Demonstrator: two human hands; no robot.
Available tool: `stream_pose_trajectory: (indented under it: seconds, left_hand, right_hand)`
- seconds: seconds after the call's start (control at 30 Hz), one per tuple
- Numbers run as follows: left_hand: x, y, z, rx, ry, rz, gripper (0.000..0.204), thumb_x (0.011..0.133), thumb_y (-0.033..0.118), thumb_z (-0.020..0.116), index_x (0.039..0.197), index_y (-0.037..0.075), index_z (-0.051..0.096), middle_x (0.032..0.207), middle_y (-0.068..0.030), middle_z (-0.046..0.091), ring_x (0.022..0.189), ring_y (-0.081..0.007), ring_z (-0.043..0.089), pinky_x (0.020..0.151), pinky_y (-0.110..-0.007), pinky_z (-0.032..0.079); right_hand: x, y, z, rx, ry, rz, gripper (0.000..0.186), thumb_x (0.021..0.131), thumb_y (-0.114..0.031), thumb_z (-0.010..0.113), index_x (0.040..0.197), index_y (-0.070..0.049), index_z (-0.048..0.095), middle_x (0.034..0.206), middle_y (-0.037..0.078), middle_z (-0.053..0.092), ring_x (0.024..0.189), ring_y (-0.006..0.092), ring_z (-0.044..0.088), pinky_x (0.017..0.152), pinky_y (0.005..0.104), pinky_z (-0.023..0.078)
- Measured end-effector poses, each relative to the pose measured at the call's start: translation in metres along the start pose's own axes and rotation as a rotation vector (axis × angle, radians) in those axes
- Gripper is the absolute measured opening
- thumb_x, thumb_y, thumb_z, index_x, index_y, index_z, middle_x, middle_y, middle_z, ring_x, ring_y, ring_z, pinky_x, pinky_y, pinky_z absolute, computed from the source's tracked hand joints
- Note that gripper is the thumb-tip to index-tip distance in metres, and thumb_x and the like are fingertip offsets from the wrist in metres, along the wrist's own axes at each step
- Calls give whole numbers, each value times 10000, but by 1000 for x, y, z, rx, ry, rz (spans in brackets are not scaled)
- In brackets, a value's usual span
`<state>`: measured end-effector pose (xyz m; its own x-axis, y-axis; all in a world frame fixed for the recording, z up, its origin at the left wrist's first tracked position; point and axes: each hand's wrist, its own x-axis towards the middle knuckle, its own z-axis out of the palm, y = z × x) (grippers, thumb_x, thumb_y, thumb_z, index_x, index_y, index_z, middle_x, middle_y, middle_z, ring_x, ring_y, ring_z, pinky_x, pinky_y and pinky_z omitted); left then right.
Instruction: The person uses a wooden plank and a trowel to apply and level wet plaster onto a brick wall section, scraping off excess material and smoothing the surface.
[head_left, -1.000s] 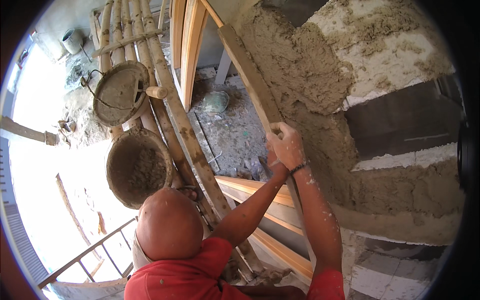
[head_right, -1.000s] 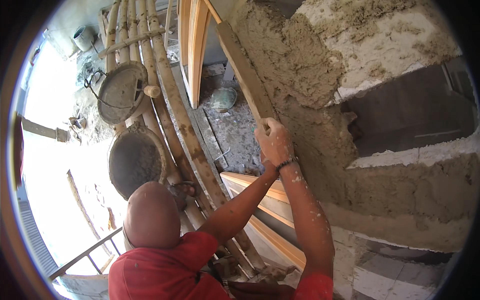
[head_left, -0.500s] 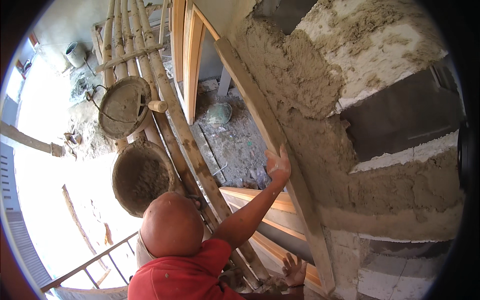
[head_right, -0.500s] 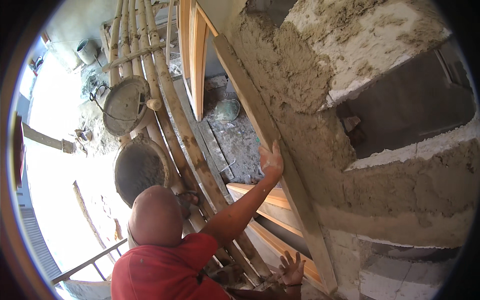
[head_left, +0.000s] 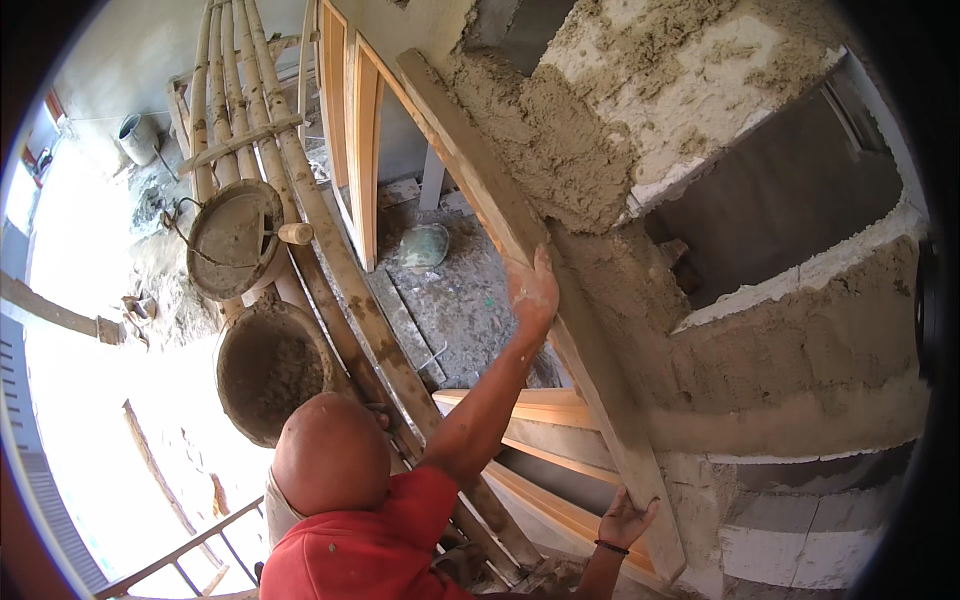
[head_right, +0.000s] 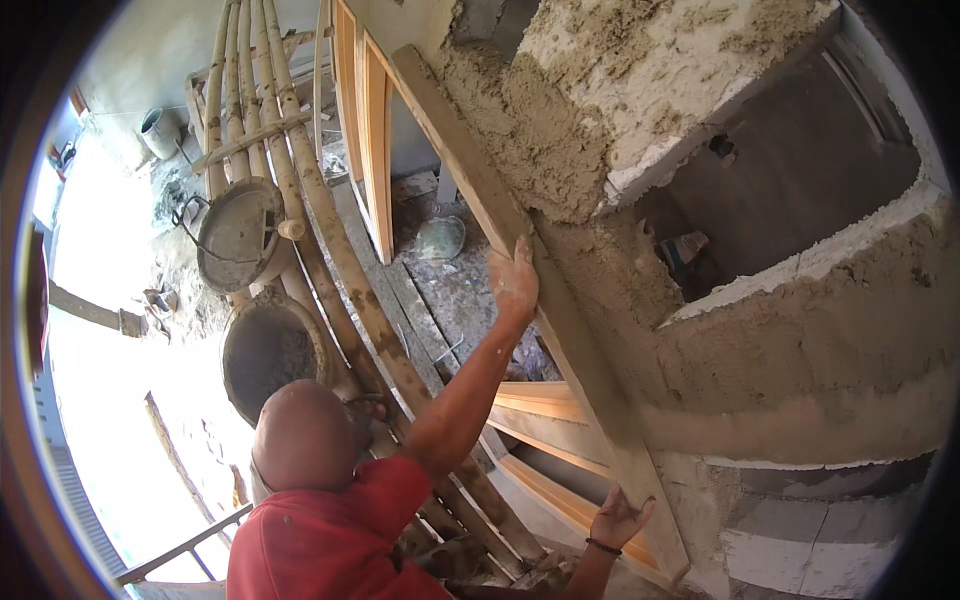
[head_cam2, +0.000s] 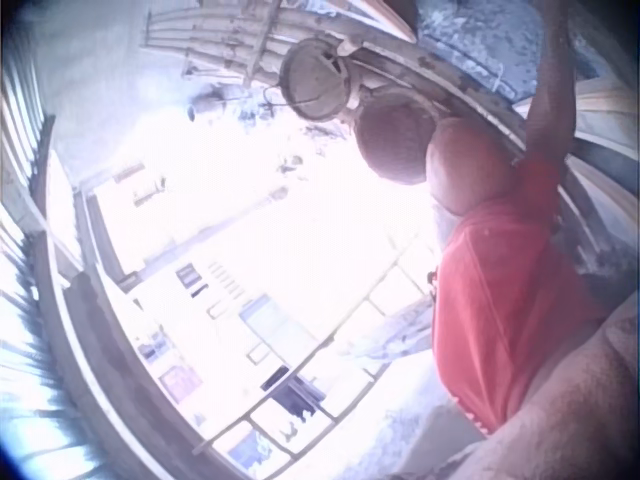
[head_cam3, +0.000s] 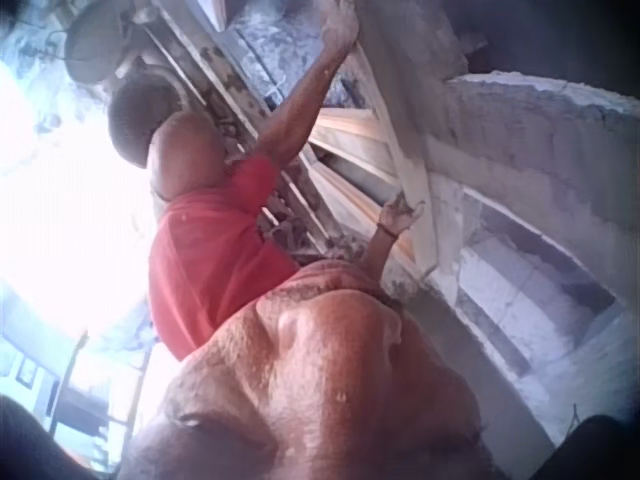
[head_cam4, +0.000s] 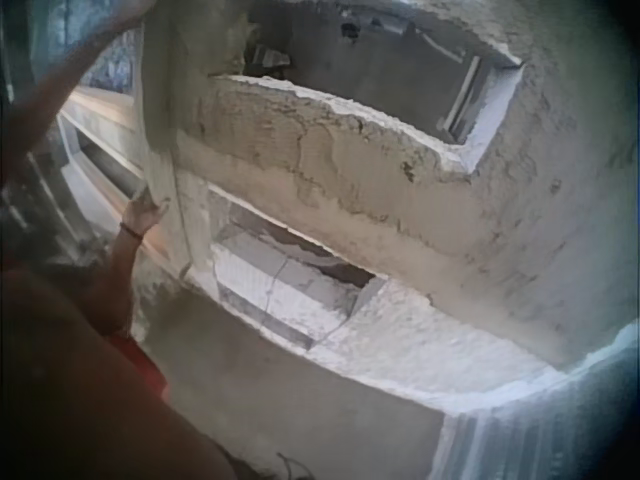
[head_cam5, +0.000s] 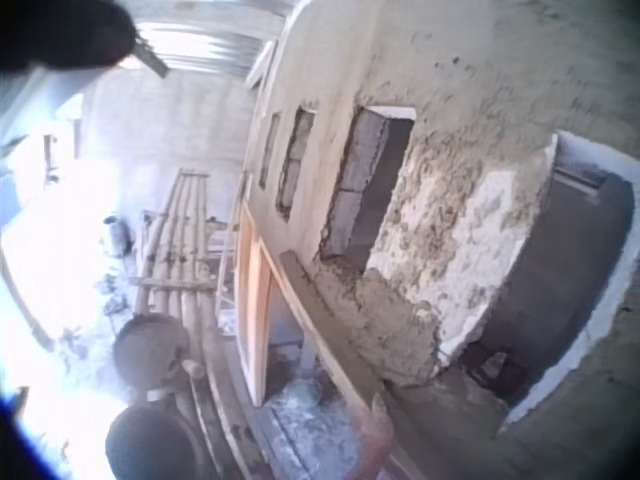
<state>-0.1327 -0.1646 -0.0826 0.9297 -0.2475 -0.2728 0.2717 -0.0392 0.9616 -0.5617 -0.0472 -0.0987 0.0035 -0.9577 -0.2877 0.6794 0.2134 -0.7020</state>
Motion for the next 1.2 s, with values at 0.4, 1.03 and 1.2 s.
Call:
stream_pose_trajectory:
  seconds: [0.4,1.03,1.2]
  left_hand:
    - [-20,-6,3,-108,0,114,443,951,293,589,1110,-110,496,1094,-309,593,1037,-400,593,903,-448,439]
    - [0,43,6,-190,-55,126,509,930,325,608,1074,-149,492,1045,-348,599,983,-458,599,885,-457,451]
    - [-53,32,4,-167,-54,229,508,939,325,597,1070,-154,489,1084,-337,563,1040,-440,566,905,-463,422]
  right_hand:
    - [-5,-29,-27,-31,76,-82,419,943,-329,605,1267,-69,555,1228,117,639,1111,244,624,870,388,583]
    - [-26,-58,32,-88,-60,-125,450,942,-312,609,1281,-28,527,1242,130,609,1110,269,620,933,371,570]
    - [-31,-73,-2,-71,3,-232,452,943,-322,605,1281,-32,526,1255,126,607,1097,265,623,932,357,568]
